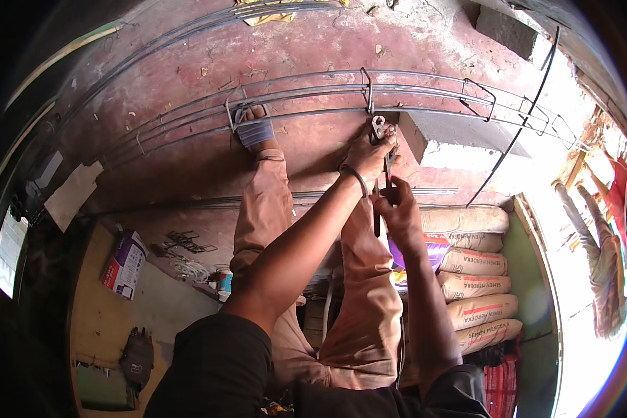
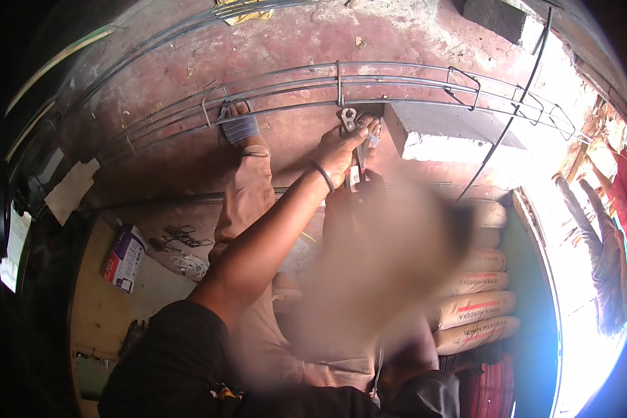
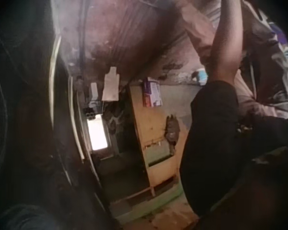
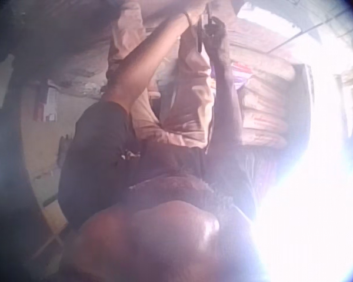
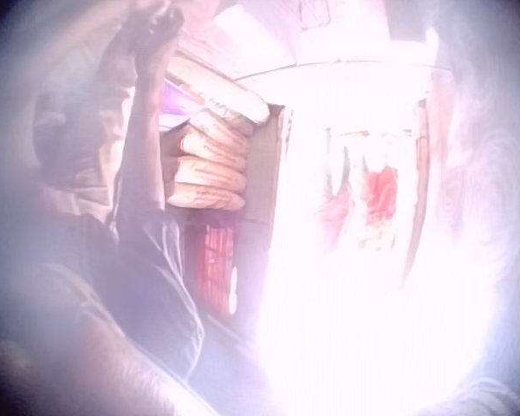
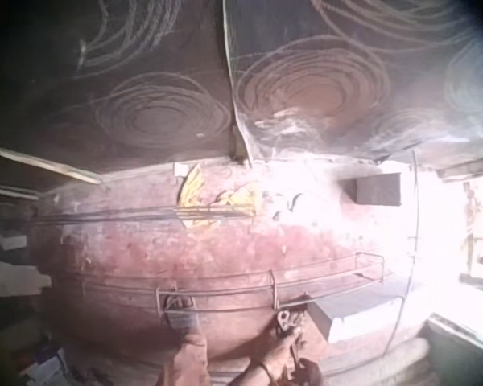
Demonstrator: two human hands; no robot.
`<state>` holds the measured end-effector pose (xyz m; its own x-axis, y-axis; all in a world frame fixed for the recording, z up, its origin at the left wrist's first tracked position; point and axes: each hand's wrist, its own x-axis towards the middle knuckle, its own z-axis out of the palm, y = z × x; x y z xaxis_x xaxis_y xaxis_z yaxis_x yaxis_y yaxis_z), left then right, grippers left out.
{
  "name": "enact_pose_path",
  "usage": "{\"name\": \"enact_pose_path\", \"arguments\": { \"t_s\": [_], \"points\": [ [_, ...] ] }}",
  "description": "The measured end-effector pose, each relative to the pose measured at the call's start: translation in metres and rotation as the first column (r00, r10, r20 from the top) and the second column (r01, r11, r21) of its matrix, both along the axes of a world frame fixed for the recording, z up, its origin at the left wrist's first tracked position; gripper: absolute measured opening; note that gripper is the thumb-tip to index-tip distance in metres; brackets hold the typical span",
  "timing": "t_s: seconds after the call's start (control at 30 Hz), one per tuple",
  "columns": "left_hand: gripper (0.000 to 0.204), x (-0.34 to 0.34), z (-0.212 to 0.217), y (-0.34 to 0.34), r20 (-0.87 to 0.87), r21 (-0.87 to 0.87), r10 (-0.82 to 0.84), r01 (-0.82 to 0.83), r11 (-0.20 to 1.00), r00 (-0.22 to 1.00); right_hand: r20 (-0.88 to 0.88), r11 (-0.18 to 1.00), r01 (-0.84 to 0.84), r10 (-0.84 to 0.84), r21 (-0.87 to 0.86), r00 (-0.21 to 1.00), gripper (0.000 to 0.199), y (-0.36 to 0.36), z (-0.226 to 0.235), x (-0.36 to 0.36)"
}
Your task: The person uses thin metal wire and pliers to bind parallel rebar rods together by hand while sitting on the floor.
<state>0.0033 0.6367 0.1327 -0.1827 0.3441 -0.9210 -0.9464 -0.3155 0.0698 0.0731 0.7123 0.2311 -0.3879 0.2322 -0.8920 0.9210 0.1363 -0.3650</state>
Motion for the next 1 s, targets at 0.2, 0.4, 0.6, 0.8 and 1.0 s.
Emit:
{"name": "enact_pose_path", "arguments": {
  "t_s": [0.2,0.4,0.6,0.8,1.0],
  "points": [
    [0.013,0.005,-0.006,0.015,-0.147,-0.129,0.037,-0.056,0.990,0.988,0.189,0.791,-0.429,0.386,0.435,0.903,0.024,-0.024,-0.025,0.004],
    [0.025,-0.023,0.026,-0.014,-0.048,-0.137,-0.163,0.155,0.978,0.985,0.479,0.348,0.667,-0.490,-0.659,0.729,0.038,0.016,-0.029,0.033],
    [0.036,0.004,0.029,-0.011,-0.130,-0.059,-0.541,0.538,0.841,0.831,0.525,0.122,0.793,-0.688,-0.597,0.501,0.044,-0.010,0.003,0.086],
    [0.016,0.025,0.134,-0.062,-0.112,0.075,-0.351,0.360,0.930,0.930,0.533,0.431,0.766,-0.551,-0.477,0.642,0.032,-0.008,0.114,0.079],
    [0.015,0.012,0.300,-0.139,-0.252,0.004,-0.557,0.576,0.817,0.791,0.313,0.544,0.614,-0.547,-0.573,0.777,0.028,-0.056,0.274,0.076]
  ]
}}
